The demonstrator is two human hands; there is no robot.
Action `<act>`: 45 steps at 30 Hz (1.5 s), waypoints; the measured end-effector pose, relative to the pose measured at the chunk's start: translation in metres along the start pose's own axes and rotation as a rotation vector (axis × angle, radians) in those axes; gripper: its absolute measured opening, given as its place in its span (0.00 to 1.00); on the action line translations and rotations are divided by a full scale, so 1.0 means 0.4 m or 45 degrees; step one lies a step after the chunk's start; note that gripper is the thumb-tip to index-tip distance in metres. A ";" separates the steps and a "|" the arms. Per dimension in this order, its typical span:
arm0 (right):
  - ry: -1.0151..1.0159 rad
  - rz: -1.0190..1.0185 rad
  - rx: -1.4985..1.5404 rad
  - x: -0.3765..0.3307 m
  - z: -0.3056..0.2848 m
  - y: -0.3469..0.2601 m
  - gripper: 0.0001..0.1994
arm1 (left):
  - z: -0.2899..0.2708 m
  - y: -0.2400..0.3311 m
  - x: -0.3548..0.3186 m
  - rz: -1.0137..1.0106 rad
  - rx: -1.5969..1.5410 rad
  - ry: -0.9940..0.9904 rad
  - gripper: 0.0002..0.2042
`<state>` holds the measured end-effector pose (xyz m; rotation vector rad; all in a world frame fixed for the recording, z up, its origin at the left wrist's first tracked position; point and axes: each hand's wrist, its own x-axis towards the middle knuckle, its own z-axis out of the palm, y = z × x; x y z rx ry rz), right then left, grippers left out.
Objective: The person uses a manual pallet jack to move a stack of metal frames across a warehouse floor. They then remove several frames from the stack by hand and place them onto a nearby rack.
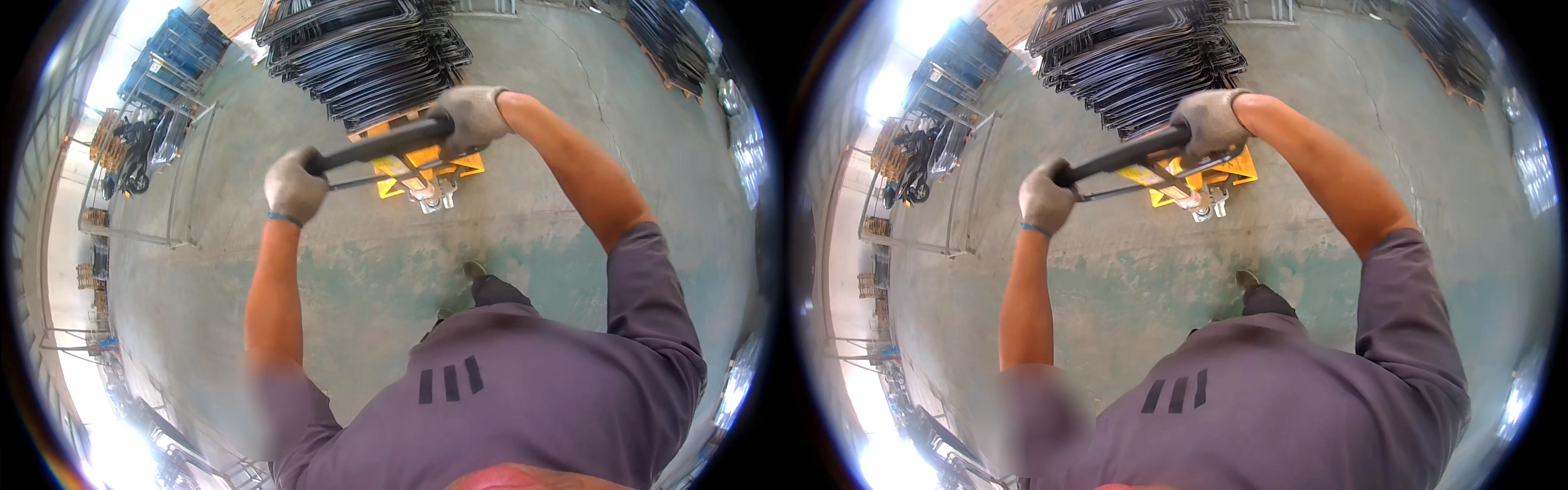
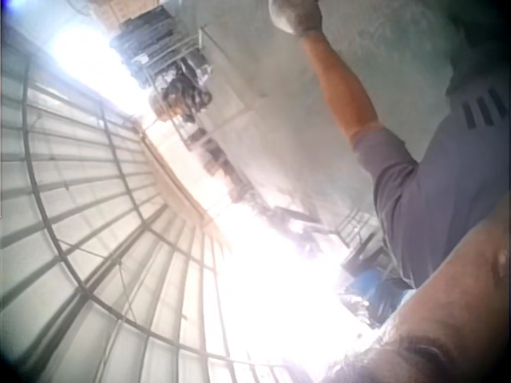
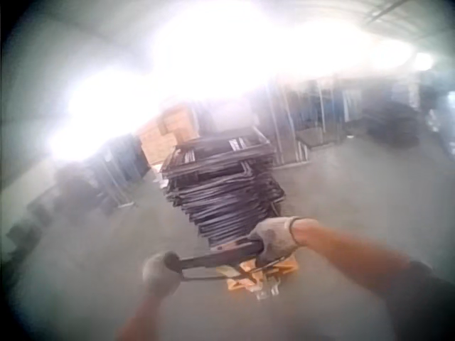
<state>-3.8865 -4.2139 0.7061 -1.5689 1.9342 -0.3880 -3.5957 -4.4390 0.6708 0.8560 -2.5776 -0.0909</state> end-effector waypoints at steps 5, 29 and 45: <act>-0.231 -0.095 -0.244 -0.112 0.203 0.049 0.20 | -0.041 0.114 -0.205 0.225 0.249 -0.632 0.06; -0.019 0.139 -0.192 -0.321 0.878 0.111 0.25 | 0.266 0.125 -0.794 0.067 0.183 -0.904 0.09; -0.005 -0.070 -0.153 -0.287 0.901 0.279 0.26 | 0.467 0.153 -0.830 0.072 0.222 -0.947 0.10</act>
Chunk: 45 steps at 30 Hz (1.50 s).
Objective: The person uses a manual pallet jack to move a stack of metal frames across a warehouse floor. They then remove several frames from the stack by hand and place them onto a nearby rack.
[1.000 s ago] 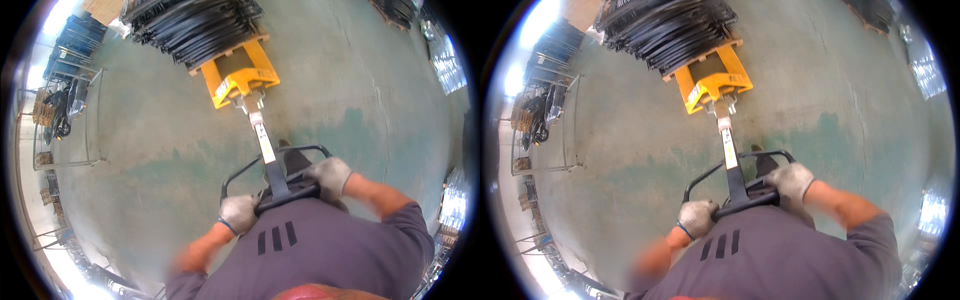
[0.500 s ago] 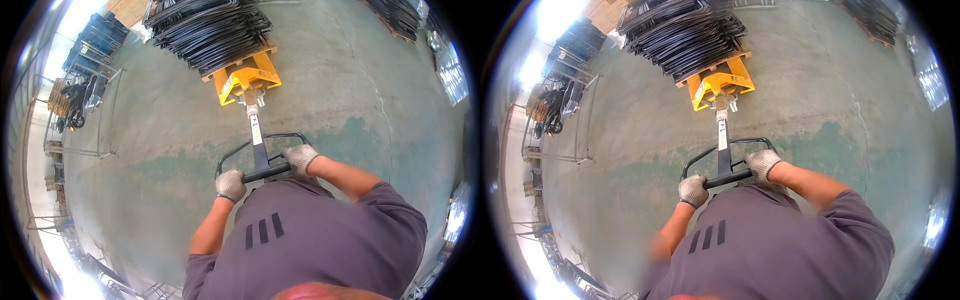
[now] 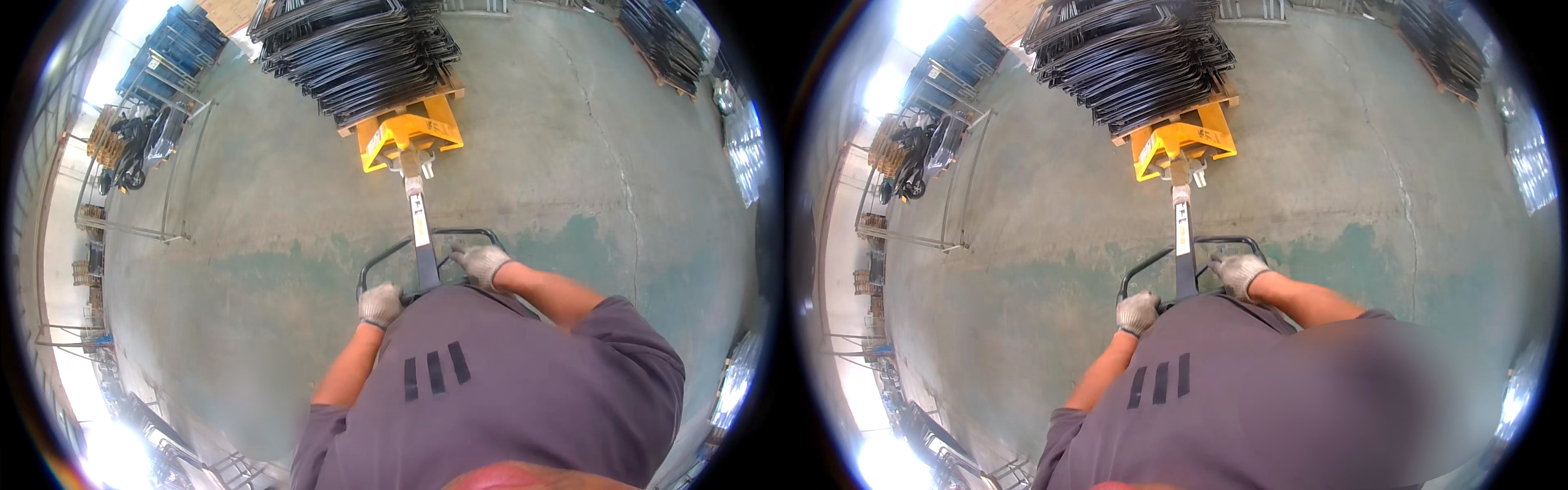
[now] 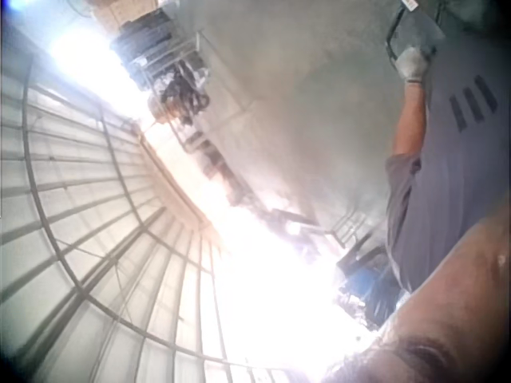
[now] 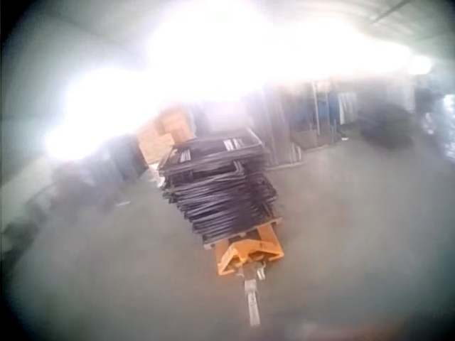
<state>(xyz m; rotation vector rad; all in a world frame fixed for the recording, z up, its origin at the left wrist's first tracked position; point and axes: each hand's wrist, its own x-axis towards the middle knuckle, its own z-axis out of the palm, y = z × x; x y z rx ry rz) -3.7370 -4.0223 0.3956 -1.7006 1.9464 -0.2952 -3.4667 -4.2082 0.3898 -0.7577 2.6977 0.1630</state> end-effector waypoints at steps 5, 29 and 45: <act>0.010 0.187 -0.060 0.073 0.056 0.023 0.29 | 0.008 0.004 0.078 -0.091 -0.047 -0.032 0.11; -0.073 0.383 -0.314 0.422 -0.467 0.013 0.14 | -0.402 -0.283 0.408 0.170 -0.083 0.466 0.08; -0.570 0.355 -0.081 0.362 0.072 -0.044 0.15 | 0.051 -0.316 0.320 0.214 -0.110 -0.655 0.22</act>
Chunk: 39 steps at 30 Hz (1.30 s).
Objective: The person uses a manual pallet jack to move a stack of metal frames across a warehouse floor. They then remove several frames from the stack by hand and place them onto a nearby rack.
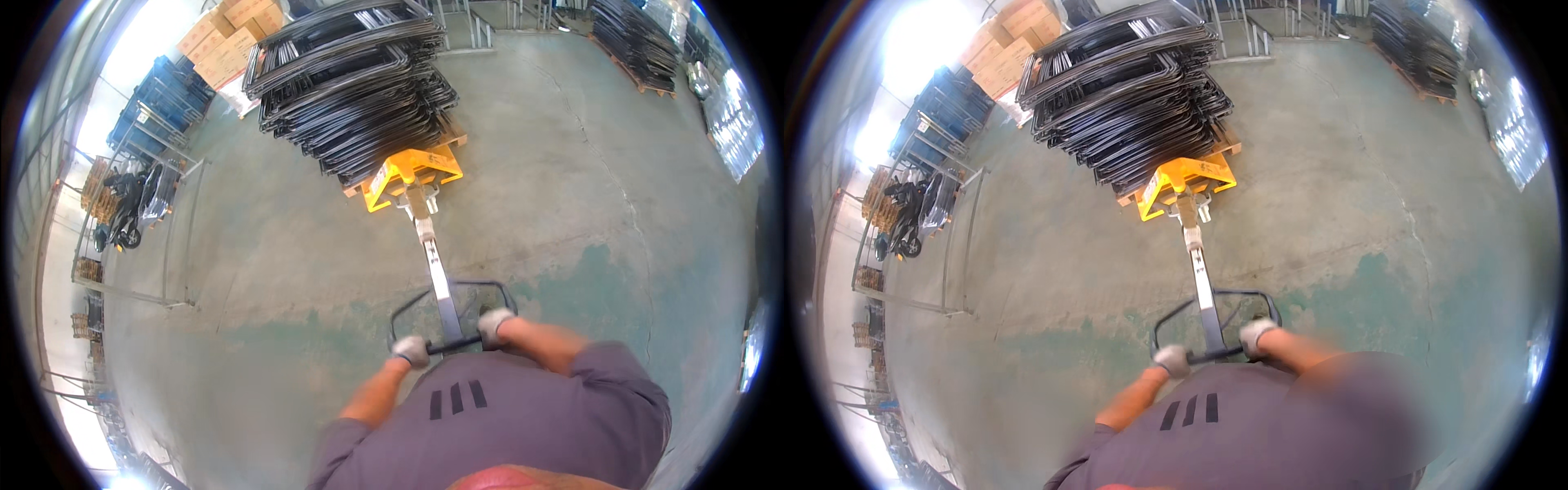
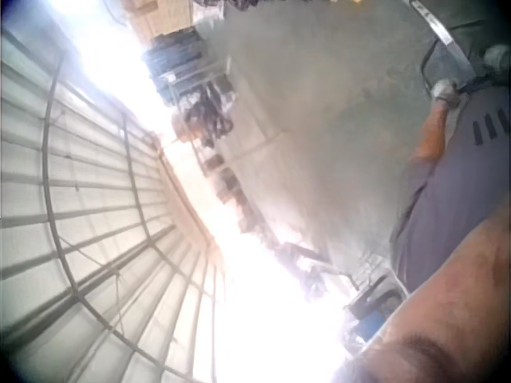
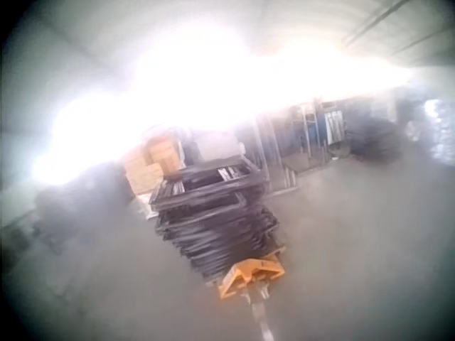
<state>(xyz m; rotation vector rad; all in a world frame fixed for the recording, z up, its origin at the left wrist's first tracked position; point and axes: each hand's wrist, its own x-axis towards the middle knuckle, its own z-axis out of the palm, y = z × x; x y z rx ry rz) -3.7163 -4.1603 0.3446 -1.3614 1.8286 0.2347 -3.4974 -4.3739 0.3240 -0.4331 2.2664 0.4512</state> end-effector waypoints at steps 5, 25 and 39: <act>0.354 -0.015 -0.132 -0.194 -0.544 0.017 0.15 | -0.480 0.030 -0.195 -0.007 0.096 1.040 0.07; 0.308 -0.120 -0.243 -0.144 -0.441 0.093 0.18 | -0.416 0.095 -0.189 -0.038 0.084 0.819 0.09; 0.217 0.053 0.027 -0.030 0.063 0.084 0.14 | 0.003 0.165 -0.024 -0.192 0.111 0.136 0.18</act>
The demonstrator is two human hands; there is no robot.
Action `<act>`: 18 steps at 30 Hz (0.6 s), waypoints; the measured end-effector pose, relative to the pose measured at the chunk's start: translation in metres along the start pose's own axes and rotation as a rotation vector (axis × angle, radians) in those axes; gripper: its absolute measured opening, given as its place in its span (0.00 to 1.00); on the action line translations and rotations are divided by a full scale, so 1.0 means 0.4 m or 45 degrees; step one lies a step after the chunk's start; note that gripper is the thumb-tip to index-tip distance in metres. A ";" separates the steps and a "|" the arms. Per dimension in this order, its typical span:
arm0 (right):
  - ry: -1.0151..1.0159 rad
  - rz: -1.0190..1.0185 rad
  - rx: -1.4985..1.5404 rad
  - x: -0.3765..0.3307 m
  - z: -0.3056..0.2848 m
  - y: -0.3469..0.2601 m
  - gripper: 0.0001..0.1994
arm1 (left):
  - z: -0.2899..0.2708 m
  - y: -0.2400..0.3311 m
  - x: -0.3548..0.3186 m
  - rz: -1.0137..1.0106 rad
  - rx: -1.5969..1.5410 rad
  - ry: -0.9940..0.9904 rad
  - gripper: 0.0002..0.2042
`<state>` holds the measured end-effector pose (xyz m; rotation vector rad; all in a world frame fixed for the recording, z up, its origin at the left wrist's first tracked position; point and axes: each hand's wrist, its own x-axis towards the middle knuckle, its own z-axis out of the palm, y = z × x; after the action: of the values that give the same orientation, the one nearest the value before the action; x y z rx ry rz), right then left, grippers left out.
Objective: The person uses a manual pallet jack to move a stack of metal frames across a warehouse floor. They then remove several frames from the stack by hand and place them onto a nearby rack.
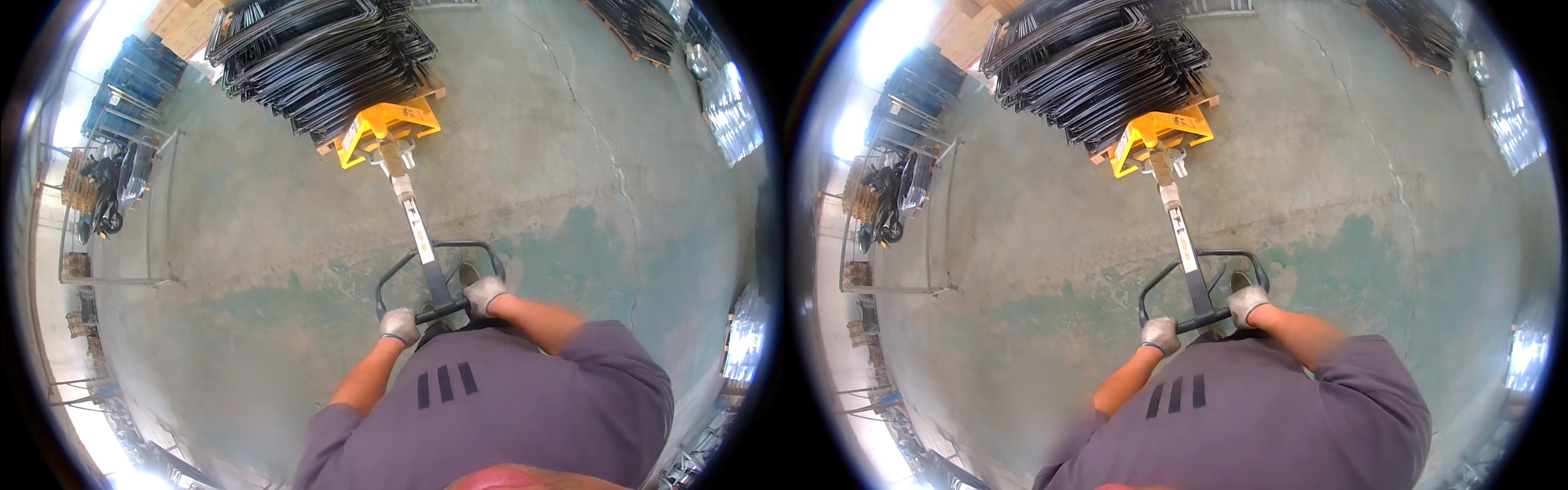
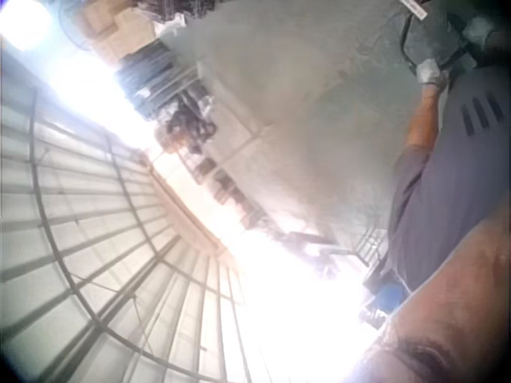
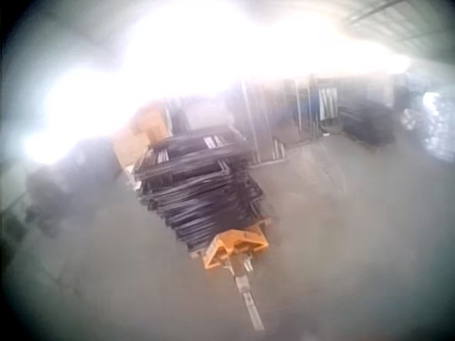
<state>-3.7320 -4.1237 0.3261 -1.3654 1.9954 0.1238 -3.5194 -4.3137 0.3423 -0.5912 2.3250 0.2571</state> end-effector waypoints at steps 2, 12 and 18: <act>-0.113 -0.066 -0.068 0.063 0.139 0.015 0.16 | 0.115 -0.036 0.070 0.041 -0.043 -0.127 0.19; 0.587 -0.080 -0.052 -0.056 -0.765 -0.007 0.11 | -0.601 -0.179 -0.057 0.038 -0.157 1.384 0.03; 0.622 -0.048 -0.009 -0.095 -0.454 -0.011 0.12 | -0.357 -0.128 -0.087 0.075 -0.088 1.109 0.02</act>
<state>-3.8103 -4.1768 0.4857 -1.5452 2.3598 -0.2441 -3.5575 -4.3954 0.4690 -0.7732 3.1817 0.1113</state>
